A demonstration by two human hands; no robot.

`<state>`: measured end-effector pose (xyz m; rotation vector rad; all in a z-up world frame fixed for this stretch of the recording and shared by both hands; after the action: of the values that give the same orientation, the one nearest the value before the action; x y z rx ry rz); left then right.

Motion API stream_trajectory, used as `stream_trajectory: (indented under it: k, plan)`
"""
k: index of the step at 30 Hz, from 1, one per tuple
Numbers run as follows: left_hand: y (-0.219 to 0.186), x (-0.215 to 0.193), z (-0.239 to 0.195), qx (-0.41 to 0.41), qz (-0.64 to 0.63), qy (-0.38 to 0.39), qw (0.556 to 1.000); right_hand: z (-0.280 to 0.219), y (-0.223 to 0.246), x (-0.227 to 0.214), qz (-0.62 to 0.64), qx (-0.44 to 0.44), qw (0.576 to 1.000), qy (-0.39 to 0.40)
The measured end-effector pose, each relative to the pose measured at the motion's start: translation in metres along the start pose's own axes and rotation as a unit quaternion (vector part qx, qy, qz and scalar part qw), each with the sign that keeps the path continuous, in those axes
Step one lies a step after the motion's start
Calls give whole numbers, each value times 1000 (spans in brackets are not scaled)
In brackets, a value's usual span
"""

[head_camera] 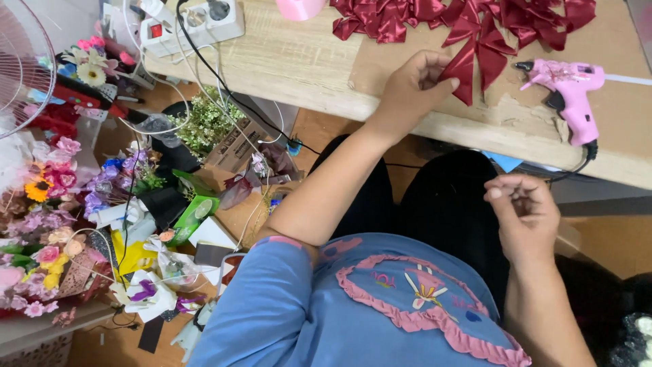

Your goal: The person sits on the floor and uses a hot glue gun to apply adhesive to small red fabric pieces, then folds and presses them into triangular shapes. The person repeats this process for several pieces, placing the finished items on the table.

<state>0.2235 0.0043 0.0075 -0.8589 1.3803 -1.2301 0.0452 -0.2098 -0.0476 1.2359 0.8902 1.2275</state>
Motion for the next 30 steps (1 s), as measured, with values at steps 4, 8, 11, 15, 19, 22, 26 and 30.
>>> stream_trajectory:
  k: [4,8,11,15,19,22,26,30]
  plan:
    - [12,30,-24,-29,-197,46,979,21,48,-16,-78,-154,985,-7]
    - [23,35,-38,-38,-283,63,956,67,82,-44,-317,-280,906,-4]
    - [40,34,-43,-57,-306,24,950,113,64,-62,-510,-195,837,-40]
    - [52,35,-50,-53,-324,8,945,160,8,-81,-544,-76,835,10]
    - [45,24,-57,-35,-307,8,951,165,-11,-103,-474,-51,879,-26]
    - [44,19,-60,-65,-284,5,957,154,-3,-106,-379,-31,922,-74]
    - [45,21,-61,-44,-302,7,952,143,-3,-107,-257,-128,956,-65]
    - [54,25,-58,-66,-302,1,951,120,9,-110,-53,-83,985,-140]
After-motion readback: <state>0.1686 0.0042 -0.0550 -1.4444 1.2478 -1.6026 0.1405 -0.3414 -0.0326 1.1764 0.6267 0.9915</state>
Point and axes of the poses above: each hand's wrist, its own z-axis towards the middle knuckle, its own x-axis out of the palm, y = z × x, the point moved 10 cm from there along z, towards the middle knuckle, and after that the axes turned 14 degrees about z, right-handed, at the moved point
